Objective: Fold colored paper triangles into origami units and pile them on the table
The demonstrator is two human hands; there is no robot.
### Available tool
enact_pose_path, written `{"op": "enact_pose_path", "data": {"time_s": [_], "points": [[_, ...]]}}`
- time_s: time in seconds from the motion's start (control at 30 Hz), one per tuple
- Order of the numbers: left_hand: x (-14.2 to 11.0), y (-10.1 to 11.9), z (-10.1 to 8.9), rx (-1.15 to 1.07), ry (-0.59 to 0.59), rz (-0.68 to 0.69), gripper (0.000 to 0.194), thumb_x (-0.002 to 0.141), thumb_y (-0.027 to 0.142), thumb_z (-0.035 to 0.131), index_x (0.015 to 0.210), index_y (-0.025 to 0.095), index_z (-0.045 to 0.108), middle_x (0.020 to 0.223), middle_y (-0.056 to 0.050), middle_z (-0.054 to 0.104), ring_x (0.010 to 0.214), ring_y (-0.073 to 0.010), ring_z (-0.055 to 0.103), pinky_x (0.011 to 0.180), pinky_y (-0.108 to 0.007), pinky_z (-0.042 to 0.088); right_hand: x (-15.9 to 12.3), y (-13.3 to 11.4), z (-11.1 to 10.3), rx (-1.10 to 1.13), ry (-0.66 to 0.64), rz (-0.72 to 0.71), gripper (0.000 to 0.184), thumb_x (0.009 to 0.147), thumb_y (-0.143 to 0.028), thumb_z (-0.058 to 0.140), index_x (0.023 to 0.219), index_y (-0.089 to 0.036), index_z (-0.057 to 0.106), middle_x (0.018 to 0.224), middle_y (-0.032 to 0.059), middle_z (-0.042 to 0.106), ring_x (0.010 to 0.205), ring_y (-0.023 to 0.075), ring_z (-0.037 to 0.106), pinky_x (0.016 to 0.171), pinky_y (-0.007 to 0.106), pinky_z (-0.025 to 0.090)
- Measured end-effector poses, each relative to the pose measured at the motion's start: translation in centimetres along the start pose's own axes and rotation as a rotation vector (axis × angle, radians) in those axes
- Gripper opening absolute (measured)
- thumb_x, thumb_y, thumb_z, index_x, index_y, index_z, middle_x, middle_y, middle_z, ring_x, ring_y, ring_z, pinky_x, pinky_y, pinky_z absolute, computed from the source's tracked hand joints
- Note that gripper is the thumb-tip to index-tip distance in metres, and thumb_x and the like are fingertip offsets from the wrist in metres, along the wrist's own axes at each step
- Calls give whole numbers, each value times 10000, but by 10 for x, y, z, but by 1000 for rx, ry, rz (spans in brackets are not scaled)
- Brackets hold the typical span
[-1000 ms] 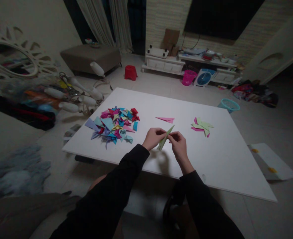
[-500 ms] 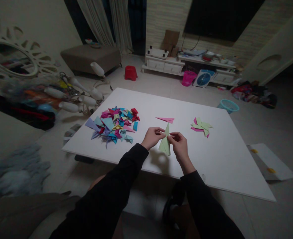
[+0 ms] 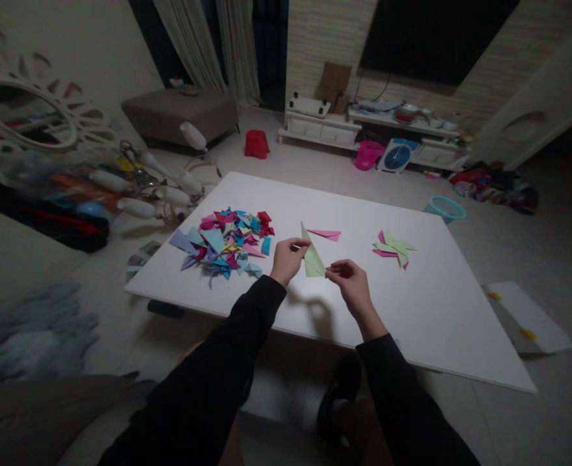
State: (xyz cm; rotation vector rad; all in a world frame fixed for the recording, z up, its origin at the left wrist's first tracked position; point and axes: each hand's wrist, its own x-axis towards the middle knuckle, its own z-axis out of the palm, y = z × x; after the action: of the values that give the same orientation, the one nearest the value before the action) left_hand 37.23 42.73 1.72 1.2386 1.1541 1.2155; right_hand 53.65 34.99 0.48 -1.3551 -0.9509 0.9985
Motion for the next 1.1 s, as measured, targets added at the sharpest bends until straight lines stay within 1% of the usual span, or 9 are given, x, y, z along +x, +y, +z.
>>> {"op": "enact_pose_path", "data": {"time_s": [0.13, 0.23, 0.33, 0.47, 0.53, 0.63, 0.77, 0.9, 1.1], "points": [[7, -3, -9, -7, 91, 36, 157, 771, 119, 649, 877, 116, 764, 843, -76, 734, 660, -118, 609, 624, -240, 525, 5, 6, -9, -80, 49, -28, 310, 570, -281, 843, 804, -184, 665, 797, 51, 726, 730, 194, 657, 726, 369, 525], [8, -2, -11, -19, 81, 39, 172, 760, 118, 666, 902, 107, 762, 883, -90, 736, 695, -123, 631, 646, -246, 539, 9, 8, -12, -136, 117, -86, 225, 643, -283, 779, 812, -184, 668, 806, 48, 713, 759, 197, 649, 726, 360, 512], [5, 1, -10, -2, 62, 25, 185, 727, 96, 690, 898, 103, 760, 875, -93, 737, 716, -129, 645, 660, -248, 546, 6, 1, -8, -240, 133, -185, 155, 724, -296, 713, 823, -188, 662, 827, 46, 689, 782, 197, 639, 713, 349, 511], [0, 6, -8, -44, 23, -37, 186, 705, 82, 702, 885, 93, 751, 810, -86, 725, 714, -142, 655, 654, -270, 576, -4, -11, 3, -484, 24, -424, 120, 761, -234, 662, 878, -205, 658, 924, 47, 648, 873, 206, 620, 718, 337, 514], [-2, 8, -9, -77, 14, -79, 185, 710, 79, 698, 889, 86, 746, 750, -70, 706, 682, -136, 649, 653, -280, 587, -7, -12, 7, -546, -25, -500, 216, 739, -179, 650, 952, -213, 647, 994, 53, 622, 922, 211, 610, 717, 332, 520], [-5, 9, -12, -130, 12, -144, 181, 709, 60, 694, 882, 77, 740, 707, -50, 683, 639, -117, 638, 688, -297, 599, -10, -9, 10, -583, -16, -556, 318, 743, -138, 638, 1050, -215, 614, 1054, 65, 589, 918, 206, 604, 701, 330, 529], [-8, 8, -18, -189, 21, -209, 155, 686, 34, 702, 833, 72, 734, 742, -47, 672, 644, -112, 644, 727, -318, 608, -13, -5, 10, -660, -22, -689, 126, 834, -126, 597, 916, -219, 622, 924, 48, 616, 861, 204, 589, 698, 334, 509], [-6, 6, -20, -218, 26, -243, 141, 672, 24, 709, 802, 70, 736, 749, -44, 658, 652, -117, 654, 764, -342, 614, -14, -5, 8, -713, -11, -759, 91, 896, -144, 585, 869, -217, 632, 847, 41, 634, 794, 196, 587, 688, 335, 493], [5, 6, -20, -211, 31, -263, 150, 654, -1, 685, 776, 70, 737, 766, -57, 673, 674, -133, 673, 774, -346, 616, -8, -3, 2, -788, -72, -805, 91, 923, -154, 570, 884, -216, 623, 855, 53, 644, 825, 211, 598, 721, 351, 487]]}}
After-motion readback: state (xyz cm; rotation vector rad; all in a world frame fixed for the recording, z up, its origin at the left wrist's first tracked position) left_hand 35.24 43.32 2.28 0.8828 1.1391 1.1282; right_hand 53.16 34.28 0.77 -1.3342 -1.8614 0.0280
